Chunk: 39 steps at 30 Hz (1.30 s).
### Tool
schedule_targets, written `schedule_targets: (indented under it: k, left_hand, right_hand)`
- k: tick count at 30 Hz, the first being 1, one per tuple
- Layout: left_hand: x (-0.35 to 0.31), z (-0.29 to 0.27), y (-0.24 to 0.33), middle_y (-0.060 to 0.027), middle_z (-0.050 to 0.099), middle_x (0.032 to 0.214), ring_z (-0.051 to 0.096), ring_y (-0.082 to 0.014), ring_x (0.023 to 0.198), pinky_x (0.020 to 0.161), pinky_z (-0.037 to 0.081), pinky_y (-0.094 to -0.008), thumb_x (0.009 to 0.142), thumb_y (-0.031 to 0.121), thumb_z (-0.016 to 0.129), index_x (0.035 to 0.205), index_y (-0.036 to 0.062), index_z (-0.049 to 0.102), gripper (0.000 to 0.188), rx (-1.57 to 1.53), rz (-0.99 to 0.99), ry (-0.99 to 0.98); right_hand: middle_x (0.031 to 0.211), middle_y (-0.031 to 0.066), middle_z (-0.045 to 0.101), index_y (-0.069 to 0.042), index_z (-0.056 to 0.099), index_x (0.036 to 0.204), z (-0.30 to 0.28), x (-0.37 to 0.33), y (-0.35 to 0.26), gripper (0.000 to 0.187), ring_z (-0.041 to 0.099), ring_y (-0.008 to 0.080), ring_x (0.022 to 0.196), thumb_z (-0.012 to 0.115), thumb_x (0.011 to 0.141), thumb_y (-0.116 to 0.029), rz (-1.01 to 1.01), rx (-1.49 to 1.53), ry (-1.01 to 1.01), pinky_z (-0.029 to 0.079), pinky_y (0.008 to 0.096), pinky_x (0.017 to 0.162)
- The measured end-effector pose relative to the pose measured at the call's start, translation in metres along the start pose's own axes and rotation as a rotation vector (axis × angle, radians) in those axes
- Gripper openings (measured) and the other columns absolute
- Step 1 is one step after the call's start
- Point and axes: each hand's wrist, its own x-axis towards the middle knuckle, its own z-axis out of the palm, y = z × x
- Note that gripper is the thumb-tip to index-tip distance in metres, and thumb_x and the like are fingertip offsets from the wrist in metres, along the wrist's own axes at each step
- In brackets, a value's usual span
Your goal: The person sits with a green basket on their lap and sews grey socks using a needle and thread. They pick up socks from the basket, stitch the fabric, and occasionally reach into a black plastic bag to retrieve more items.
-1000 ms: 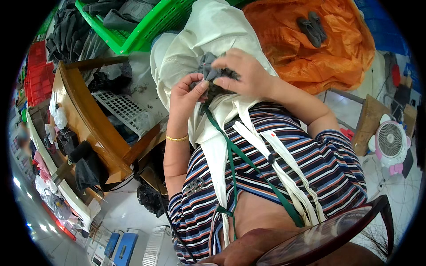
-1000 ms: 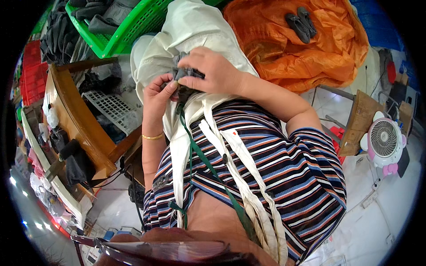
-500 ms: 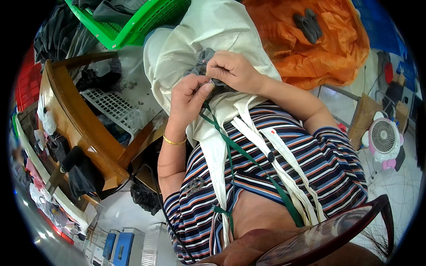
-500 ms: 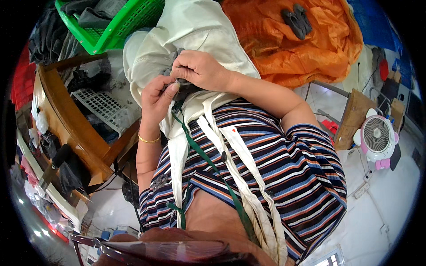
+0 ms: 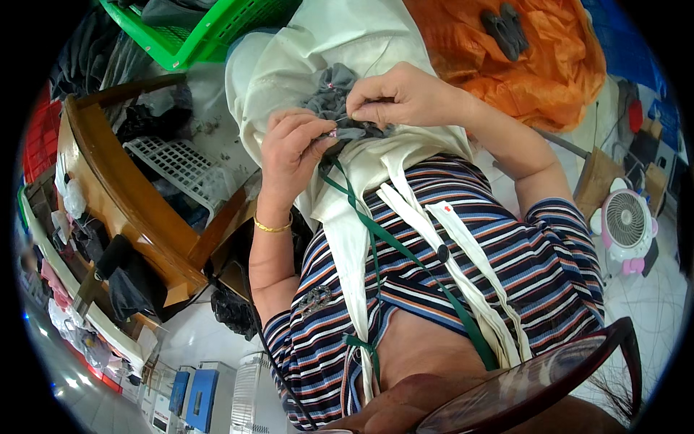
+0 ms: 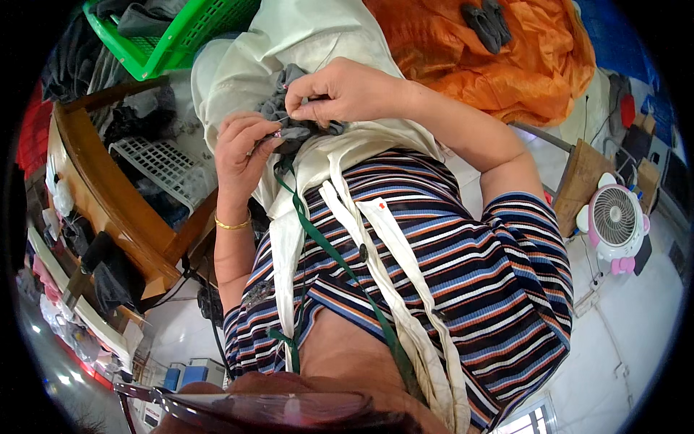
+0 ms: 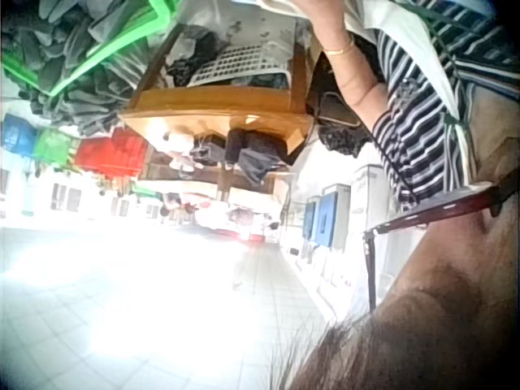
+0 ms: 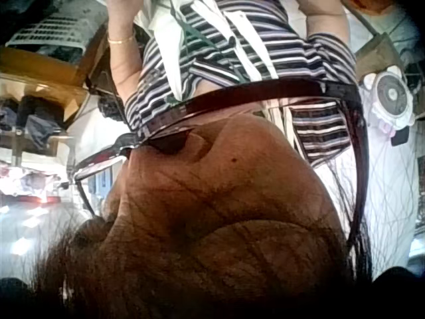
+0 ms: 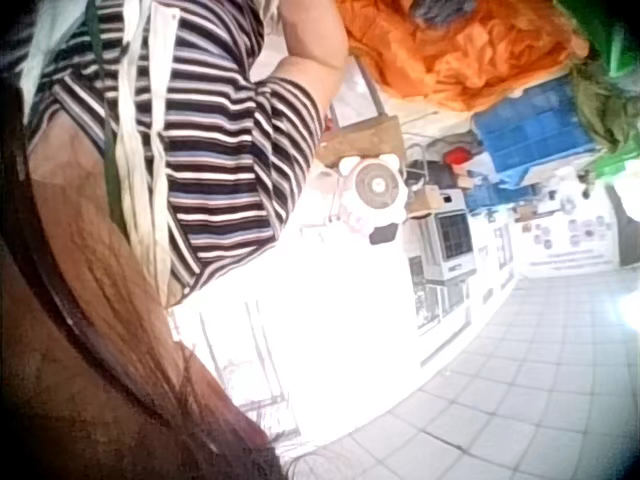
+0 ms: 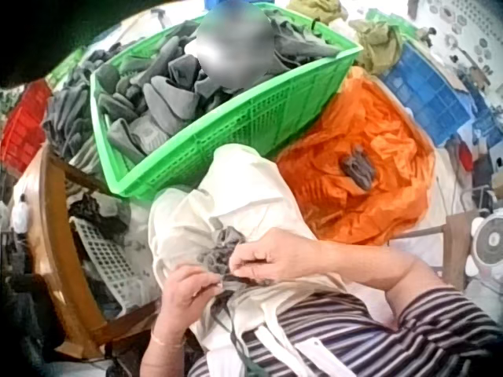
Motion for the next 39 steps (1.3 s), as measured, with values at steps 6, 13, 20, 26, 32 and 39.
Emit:
schedule_targets:
  k: [6,13,20,26,32,39]
  left_hand:
    - [-0.003,0.0,0.009,-0.0017,0.069,0.089,0.062,-0.0282,0.096,0.083,0.05,-0.0364,0.066,0.009,0.082,0.091,0.0116,0.071,0.027,0.075,0.086,0.05]
    - [-0.008,-0.001,0.006,-0.0002,0.069,0.089,0.062,-0.028,0.096,0.083,0.05,-0.0361,0.065,0.009,0.082,0.092,0.0124,0.071,0.029,0.073,0.117,0.062]
    - [-0.011,-0.002,0.006,0.0002,0.069,0.09,0.063,-0.0274,0.095,0.082,0.05,-0.0357,0.066,0.009,0.082,0.092,0.0128,0.071,0.029,0.08,0.116,0.067]
    - [-0.013,-0.001,0.008,0.0002,0.07,0.09,0.063,-0.0272,0.095,0.082,0.05,-0.0355,0.065,0.009,0.082,0.092,0.0123,0.071,0.029,0.065,0.118,0.079]
    - [-0.022,-0.002,0.007,-0.0014,0.069,0.089,0.063,-0.0268,0.095,0.082,0.05,-0.0353,0.066,0.007,0.082,0.092,0.0117,0.072,0.028,0.001,0.103,0.107]
    - [-0.035,0.001,0.005,-0.0046,0.069,0.086,0.063,-0.0264,0.09,0.079,0.049,-0.0352,0.068,0.006,0.081,0.09,0.0073,0.072,0.024,-0.107,0.027,0.081]
  right_hand:
    - [0.086,0.0079,0.07,-0.002,0.068,0.103,0.004,0.0,0.001,0.014,0.065,0.0189,0.071,0.063,0.092,-0.009,-0.159,-0.194,-0.048,0.051,0.0273,0.068]
    - [0.088,0.0088,0.073,-0.007,0.072,0.104,0.01,0.003,0.009,0.017,0.068,0.0205,0.073,0.063,0.091,-0.012,-0.217,-0.167,-0.04,0.052,0.0288,0.071]
    - [0.096,0.0097,0.074,-0.002,0.071,0.107,0.008,0.001,0.003,0.019,0.07,0.0203,0.081,0.062,0.091,-0.007,-0.161,-0.17,-0.096,0.054,0.0288,0.075]
    - [0.096,0.0094,0.074,-0.002,0.071,0.106,0.011,-0.001,0.004,0.018,0.07,0.0187,0.081,0.061,0.092,-0.006,-0.178,-0.118,-0.096,0.053,0.0283,0.075]
    - [0.092,0.0048,0.07,-0.006,0.066,0.108,0.03,0.003,0.02,0.016,0.063,0.0126,0.083,0.06,0.095,-0.012,-0.169,0.017,-0.1,0.05,0.0266,0.078]
    - [0.085,0.0008,0.062,-0.004,0.063,0.104,0.048,0.002,0.02,0.011,0.057,0.0092,0.073,0.059,0.097,-0.01,-0.109,0.088,-0.079,0.046,0.0237,0.067]
